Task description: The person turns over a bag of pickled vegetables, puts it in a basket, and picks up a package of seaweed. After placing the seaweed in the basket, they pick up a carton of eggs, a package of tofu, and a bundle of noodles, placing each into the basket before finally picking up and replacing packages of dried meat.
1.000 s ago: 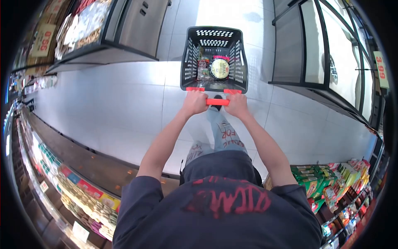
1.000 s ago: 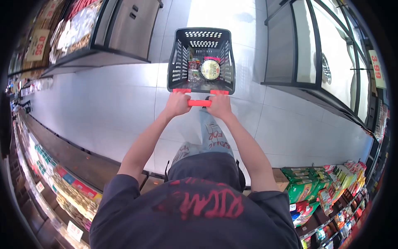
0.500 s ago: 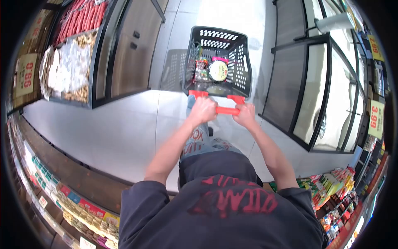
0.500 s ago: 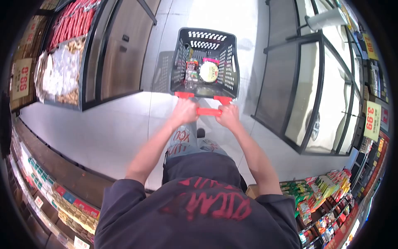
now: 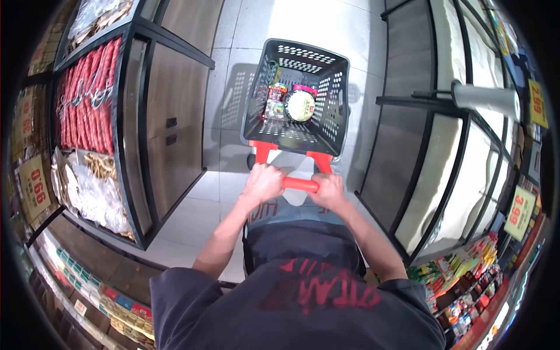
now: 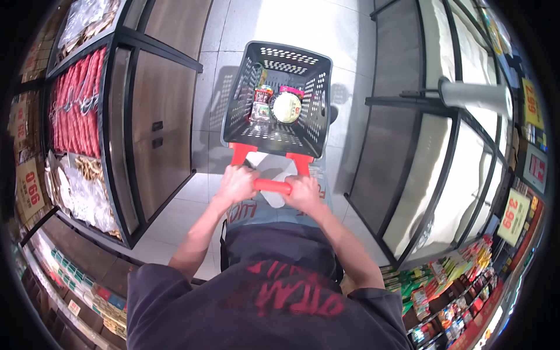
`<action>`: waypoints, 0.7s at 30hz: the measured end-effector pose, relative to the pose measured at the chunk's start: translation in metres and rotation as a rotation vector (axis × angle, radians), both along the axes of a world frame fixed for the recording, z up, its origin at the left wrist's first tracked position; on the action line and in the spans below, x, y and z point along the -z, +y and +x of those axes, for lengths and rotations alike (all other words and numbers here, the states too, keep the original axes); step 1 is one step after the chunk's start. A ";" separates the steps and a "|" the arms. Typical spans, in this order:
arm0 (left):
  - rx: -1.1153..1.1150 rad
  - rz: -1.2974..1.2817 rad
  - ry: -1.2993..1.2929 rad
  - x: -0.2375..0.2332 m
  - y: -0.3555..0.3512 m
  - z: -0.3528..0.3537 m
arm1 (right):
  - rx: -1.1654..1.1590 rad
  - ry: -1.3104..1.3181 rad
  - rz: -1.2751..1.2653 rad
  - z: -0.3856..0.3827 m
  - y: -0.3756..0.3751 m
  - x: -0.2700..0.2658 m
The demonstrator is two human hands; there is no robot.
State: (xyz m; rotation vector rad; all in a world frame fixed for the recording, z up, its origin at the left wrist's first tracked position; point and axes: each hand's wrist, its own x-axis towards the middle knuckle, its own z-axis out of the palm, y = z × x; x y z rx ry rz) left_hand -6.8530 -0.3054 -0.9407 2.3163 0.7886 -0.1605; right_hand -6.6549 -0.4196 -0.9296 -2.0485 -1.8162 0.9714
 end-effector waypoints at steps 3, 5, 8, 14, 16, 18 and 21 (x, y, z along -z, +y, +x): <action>0.079 0.005 0.010 -0.003 0.057 0.031 | -0.150 0.490 -0.344 0.061 0.082 -0.005; 0.106 0.014 -0.092 0.001 0.089 0.050 | -0.014 1.243 -0.692 0.108 0.127 0.043; 0.219 -0.047 -0.087 0.009 0.111 0.063 | 0.197 1.254 -0.601 0.164 0.208 0.130; 0.318 -0.042 0.051 -0.001 0.169 0.097 | 0.223 0.012 -0.700 0.257 0.364 0.394; 0.295 -0.048 0.020 0.004 0.170 0.095 | 0.277 -0.033 -0.629 0.281 0.378 0.473; 0.332 -0.058 0.058 0.005 0.176 0.093 | 0.331 -0.076 -0.597 0.299 0.388 0.539; 0.273 -0.106 -0.013 0.005 0.187 0.096 | 0.397 -0.045 -0.559 0.307 0.385 0.605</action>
